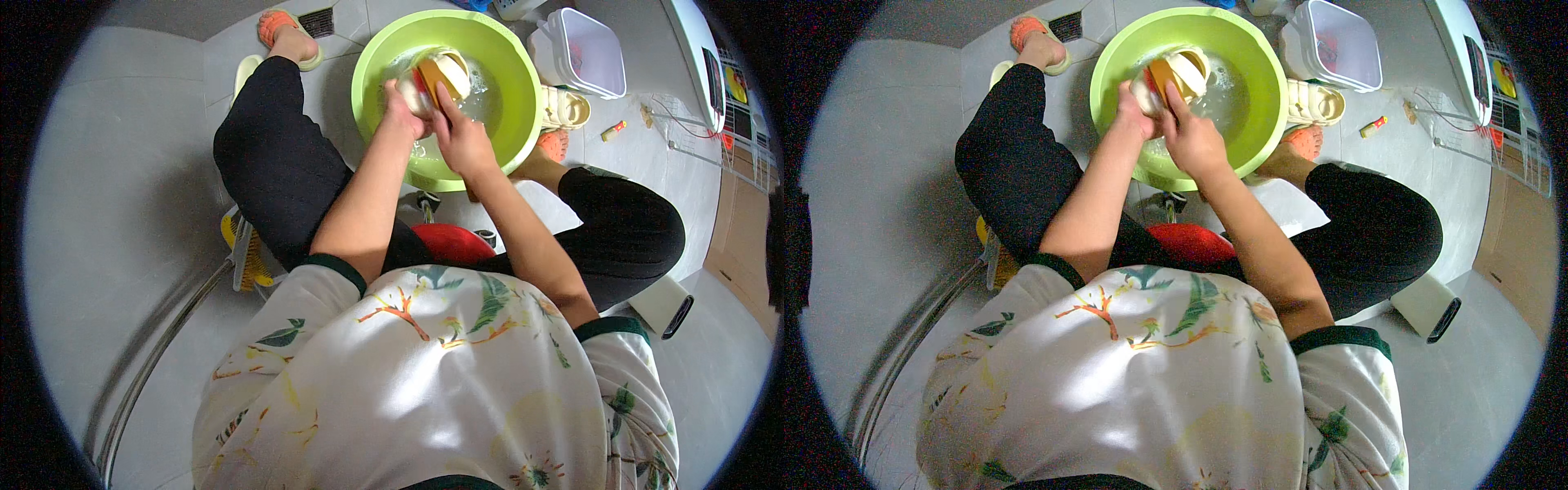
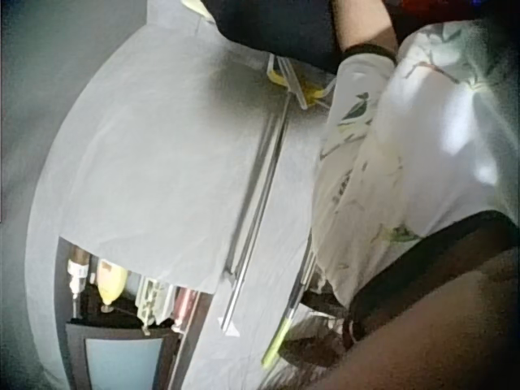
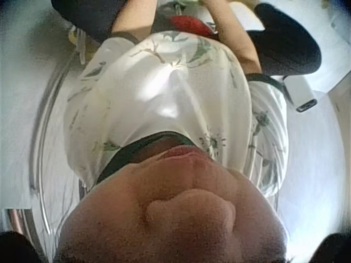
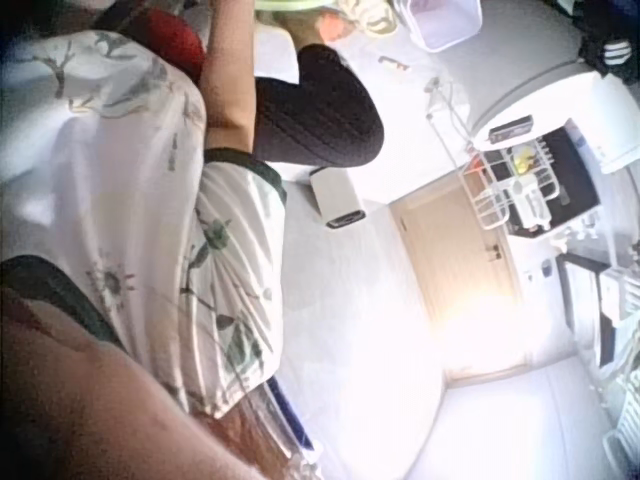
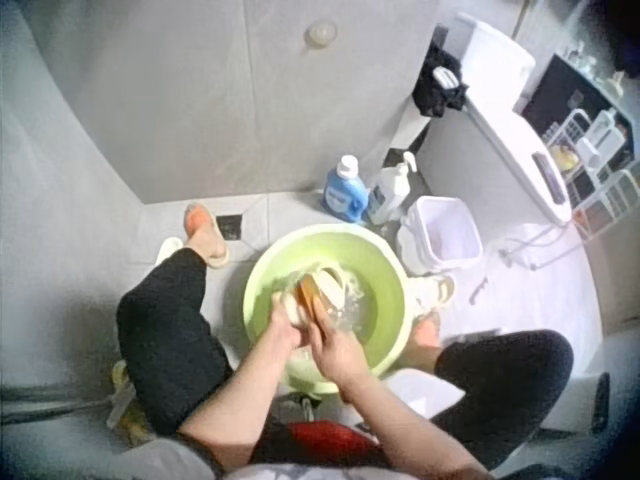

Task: The person sits on the floor and scrubs a white slipper with a brush in a green basin of soapy water. They repeatedly dip the slipper and brush into the water, scrubbing the sole and upper surfaces thoroughly.

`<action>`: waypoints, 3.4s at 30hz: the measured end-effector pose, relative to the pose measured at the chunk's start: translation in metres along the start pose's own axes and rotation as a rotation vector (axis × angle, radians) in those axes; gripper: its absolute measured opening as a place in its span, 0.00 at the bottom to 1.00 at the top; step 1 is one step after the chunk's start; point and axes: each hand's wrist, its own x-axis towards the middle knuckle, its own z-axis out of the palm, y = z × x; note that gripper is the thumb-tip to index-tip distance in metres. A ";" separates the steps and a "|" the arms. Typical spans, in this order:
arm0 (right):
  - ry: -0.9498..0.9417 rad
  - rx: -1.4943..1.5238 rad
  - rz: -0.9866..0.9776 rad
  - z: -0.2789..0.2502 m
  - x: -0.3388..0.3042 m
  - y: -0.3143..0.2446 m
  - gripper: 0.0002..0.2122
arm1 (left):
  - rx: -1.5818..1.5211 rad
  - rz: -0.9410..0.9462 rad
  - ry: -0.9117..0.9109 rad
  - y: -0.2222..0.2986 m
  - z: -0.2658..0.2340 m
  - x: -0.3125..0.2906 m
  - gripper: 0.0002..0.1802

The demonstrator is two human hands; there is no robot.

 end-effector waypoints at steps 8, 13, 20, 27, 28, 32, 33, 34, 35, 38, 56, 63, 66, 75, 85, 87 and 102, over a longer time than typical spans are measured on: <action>0.117 0.234 0.221 -0.025 -0.049 0.032 0.22 | -0.125 -0.115 -0.179 -0.023 -0.005 0.012 0.39; 0.043 0.754 0.533 -0.032 -0.036 0.014 0.24 | 0.182 -0.079 -0.214 -0.034 0.001 0.019 0.40; 0.123 0.703 0.466 -0.017 -0.016 0.044 0.25 | 0.550 0.233 0.028 -0.026 0.011 0.020 0.27; 0.133 0.181 0.326 -0.007 -0.035 0.014 0.24 | 0.225 0.082 0.132 -0.078 -0.018 0.024 0.22; 0.153 0.197 0.325 -0.011 -0.020 0.019 0.24 | 0.173 0.083 0.100 -0.087 -0.019 0.016 0.24; 0.193 0.196 0.289 -0.025 -0.008 0.019 0.23 | 0.017 0.072 0.124 -0.093 0.000 -0.019 0.26; 0.170 0.189 0.305 -0.032 -0.024 0.010 0.23 | 0.014 0.099 0.129 -0.091 0.004 -0.030 0.26; 0.143 0.150 0.243 -0.030 -0.044 0.008 0.23 | 0.005 0.100 0.114 -0.091 0.008 -0.036 0.22; 0.020 0.077 0.242 -0.034 -0.062 -0.010 0.22 | -0.019 0.114 0.105 -0.087 -0.012 -0.021 0.22; -0.079 -0.057 0.222 -0.027 -0.073 -0.016 0.22 | 0.029 0.101 0.047 -0.094 -0.028 -0.011 0.20; -0.009 -0.079 0.363 -0.026 0.038 0.039 0.23 | -0.152 0.022 -0.087 -0.100 -0.018 0.019 0.21; -0.005 0.100 0.522 0.029 0.075 0.138 0.27 | -0.387 0.071 -0.064 -0.060 -0.002 -0.016 0.26; -0.364 -0.148 0.632 0.077 0.059 0.139 0.23 | -0.383 0.049 -0.064 -0.049 -0.006 -0.021 0.28; -0.062 0.135 0.606 0.020 0.073 0.128 0.25 | -0.360 0.094 -0.077 -0.046 0.006 -0.012 0.23; -0.078 -0.192 0.212 -0.047 -0.044 -0.032 0.21 | -0.090 0.087 -0.053 -0.062 -0.001 0.020 0.22; -0.076 -0.231 0.260 -0.043 -0.018 -0.031 0.21 | 0.060 0.125 -0.161 -0.064 0.003 0.018 0.22; 0.008 -0.273 0.270 -0.046 -0.005 -0.013 0.22 | -0.101 0.067 -0.144 -0.082 -0.009 0.025 0.22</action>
